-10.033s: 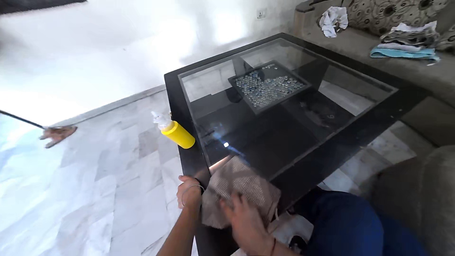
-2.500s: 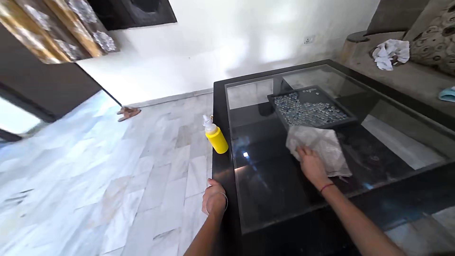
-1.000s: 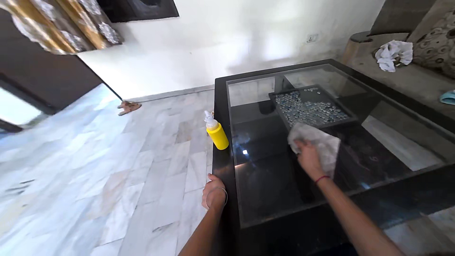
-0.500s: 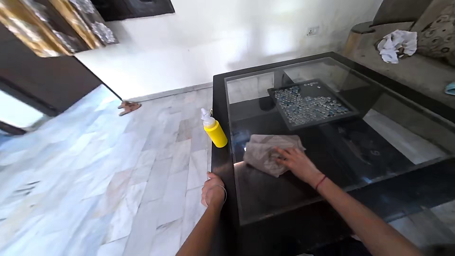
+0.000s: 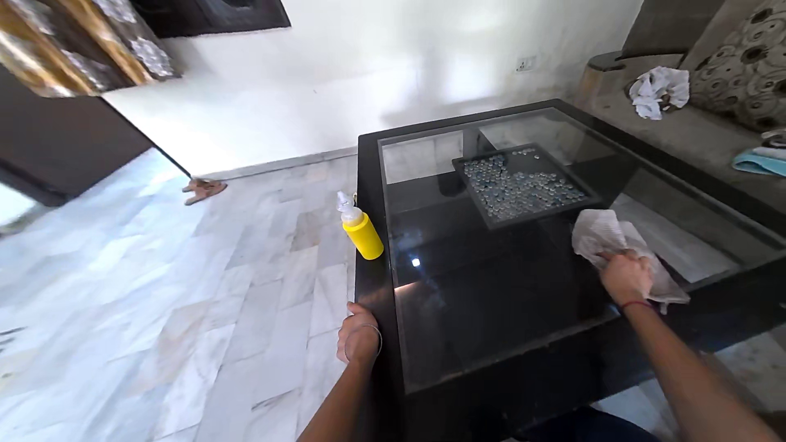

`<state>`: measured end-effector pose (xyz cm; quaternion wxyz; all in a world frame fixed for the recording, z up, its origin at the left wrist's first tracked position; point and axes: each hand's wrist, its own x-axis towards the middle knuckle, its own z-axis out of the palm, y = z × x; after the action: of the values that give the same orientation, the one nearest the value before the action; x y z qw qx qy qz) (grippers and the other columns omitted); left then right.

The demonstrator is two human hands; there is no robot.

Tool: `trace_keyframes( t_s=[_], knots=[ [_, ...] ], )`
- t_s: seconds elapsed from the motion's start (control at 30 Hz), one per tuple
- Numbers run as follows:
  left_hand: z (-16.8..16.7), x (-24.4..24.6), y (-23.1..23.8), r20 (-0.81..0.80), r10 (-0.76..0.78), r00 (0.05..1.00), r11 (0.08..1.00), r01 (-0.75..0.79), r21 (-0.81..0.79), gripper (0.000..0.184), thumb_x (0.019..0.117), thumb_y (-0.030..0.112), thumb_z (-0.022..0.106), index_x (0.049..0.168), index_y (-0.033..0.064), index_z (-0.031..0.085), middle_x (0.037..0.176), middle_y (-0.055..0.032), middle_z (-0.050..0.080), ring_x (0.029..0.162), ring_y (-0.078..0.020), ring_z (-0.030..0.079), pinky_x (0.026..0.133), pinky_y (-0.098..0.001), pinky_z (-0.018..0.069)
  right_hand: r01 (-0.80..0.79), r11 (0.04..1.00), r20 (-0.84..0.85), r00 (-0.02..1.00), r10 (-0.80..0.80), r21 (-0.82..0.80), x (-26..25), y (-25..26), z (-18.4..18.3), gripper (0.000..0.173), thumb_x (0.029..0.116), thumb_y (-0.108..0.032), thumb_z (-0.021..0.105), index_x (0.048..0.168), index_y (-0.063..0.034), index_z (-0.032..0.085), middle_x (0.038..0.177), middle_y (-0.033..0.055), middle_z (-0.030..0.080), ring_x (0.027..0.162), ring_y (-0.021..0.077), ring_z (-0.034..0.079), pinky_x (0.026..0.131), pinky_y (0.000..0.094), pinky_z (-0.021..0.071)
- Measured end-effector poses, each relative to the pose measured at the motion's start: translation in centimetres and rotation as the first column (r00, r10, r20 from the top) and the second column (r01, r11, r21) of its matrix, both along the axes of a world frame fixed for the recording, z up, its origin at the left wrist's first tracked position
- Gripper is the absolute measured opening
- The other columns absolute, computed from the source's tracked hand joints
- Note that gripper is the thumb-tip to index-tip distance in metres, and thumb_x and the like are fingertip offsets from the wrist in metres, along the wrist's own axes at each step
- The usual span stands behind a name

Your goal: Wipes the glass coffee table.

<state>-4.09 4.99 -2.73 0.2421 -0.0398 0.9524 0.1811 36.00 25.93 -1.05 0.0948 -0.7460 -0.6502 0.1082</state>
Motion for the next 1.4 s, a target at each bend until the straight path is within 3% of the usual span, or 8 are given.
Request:
trace_keyframes(
  t_s=[0.2, 0.33, 0.5, 0.63, 0.73, 1.0, 1.17, 1.4],
  knots=[
    [-0.2, -0.3, -0.1, 0.010, 0.011, 1.000, 1.000, -0.011, 0.026, 0.082, 0.1102, 0.054, 0.006, 0.130, 0.0003, 0.065, 0.136, -0.0222, 0.065, 0.131, -0.0363, 0.061, 0.102, -0.0576, 0.0501, -0.245, 0.970, -0.089, 0.966, 0.244, 0.003, -9.6, -1.6, 0.0, 0.031, 0.0961, -0.002, 0.063, 0.125, -0.0070, 0.073, 0.129, 0.0289, 0.063, 0.129, 0.0483, 0.053, 0.104, 0.0606, 0.0446],
    [0.1, -0.2, -0.2, 0.031, 0.002, 1.000, 0.999, -0.003, 0.037, 0.080, 0.1108, 0.053, 0.007, 0.132, 0.0021, 0.065, 0.138, -0.0219, 0.064, 0.133, -0.0366, 0.059, 0.104, -0.0581, 0.0486, -0.511, 0.857, -0.142, 0.845, 0.515, 0.067, -16.6, -4.9, -0.7, 0.038, 0.0905, 0.006, 0.064, 0.123, -0.0108, 0.075, 0.137, 0.0250, 0.060, 0.132, 0.0447, 0.052, 0.105, 0.0564, 0.0457],
    [0.1, -0.2, -0.2, 0.030, -0.008, 1.000, 1.000, 0.007, 0.013, 0.079, 0.1108, 0.053, 0.008, 0.131, 0.0032, 0.066, 0.138, -0.0202, 0.064, 0.132, -0.0345, 0.060, 0.104, -0.0566, 0.0492, -0.885, 0.464, -0.109, 0.457, 0.883, 0.045, -21.6, -9.8, -1.0, 0.044, 0.0948, 0.005, 0.055, 0.128, -0.0183, 0.073, 0.148, 0.0189, 0.055, 0.135, 0.0397, 0.051, 0.110, 0.0531, 0.0422],
    [0.1, -0.2, -0.2, 0.024, -0.012, 1.000, 1.000, 0.012, 0.006, 0.078, 0.1110, 0.052, 0.009, 0.130, 0.0030, 0.066, 0.137, -0.0201, 0.065, 0.131, -0.0342, 0.061, 0.103, -0.0563, 0.0494, -0.987, 0.116, -0.044, 0.112, 0.993, 0.113, -21.3, -12.3, -1.7, 0.051, 0.0922, 0.009, 0.054, 0.133, -0.0177, 0.069, 0.148, 0.0199, 0.056, 0.130, 0.0423, 0.056, 0.105, 0.0562, 0.0455],
    [0.0, -0.2, -0.3, 0.017, -0.020, 1.000, 1.000, 0.020, 0.008, 0.078, 0.1110, 0.053, 0.010, 0.131, 0.0037, 0.066, 0.136, -0.0202, 0.066, 0.131, -0.0349, 0.061, 0.103, -0.0569, 0.0494, -0.990, 0.019, 0.019, 0.022, 1.000, 0.143, -19.5, -12.4, -1.8, 0.049, 0.0923, 0.010, 0.055, 0.132, -0.0138, 0.069, 0.147, 0.0202, 0.057, 0.127, 0.0441, 0.058, 0.100, 0.0580, 0.0480],
    [0.1, -0.1, -0.1, 0.013, -0.011, 1.000, 1.000, 0.010, 0.001, 0.080, 0.1106, 0.053, 0.007, 0.133, 0.0018, 0.064, 0.138, -0.0213, 0.064, 0.132, -0.0357, 0.060, 0.103, -0.0570, 0.0495, -0.855, 0.516, 0.158, 0.516, 0.842, 0.045, -10.6, -4.7, -1.2, 0.051, 0.0891, 0.012, 0.061, 0.128, -0.0175, 0.074, 0.146, 0.0099, 0.061, 0.127, 0.0404, 0.058, 0.101, 0.0563, 0.0471],
    [0.2, -0.1, -0.1, 0.014, -0.002, 1.000, 1.000, 0.002, 0.002, 0.081, 0.1102, 0.054, 0.005, 0.134, 0.0024, 0.063, 0.139, -0.0209, 0.064, 0.134, -0.0355, 0.059, 0.103, -0.0572, 0.0492, -0.458, 0.888, 0.178, 0.878, 0.444, 0.044, -2.0, -1.2, -1.7, 0.044, 0.0913, 0.005, 0.066, 0.130, -0.0152, 0.072, 0.147, 0.0143, 0.058, 0.131, 0.0486, 0.052, 0.101, 0.0664, 0.0436],
    [0.0, -0.2, -0.2, 0.019, -0.013, 1.000, 1.000, 0.013, 0.009, 0.081, 0.1102, 0.053, 0.005, 0.133, 0.0020, 0.063, 0.139, -0.0209, 0.063, 0.133, -0.0351, 0.059, 0.103, -0.0570, 0.0496, 0.106, 0.993, 0.065, 0.993, -0.103, -0.050, 1.2, -1.7, -0.6, 0.043, 0.0943, -0.010, 0.070, 0.135, 0.0031, 0.061, 0.144, 0.0385, 0.047, 0.132, 0.0590, 0.046, 0.094, 0.0706, 0.0464]
  ],
)
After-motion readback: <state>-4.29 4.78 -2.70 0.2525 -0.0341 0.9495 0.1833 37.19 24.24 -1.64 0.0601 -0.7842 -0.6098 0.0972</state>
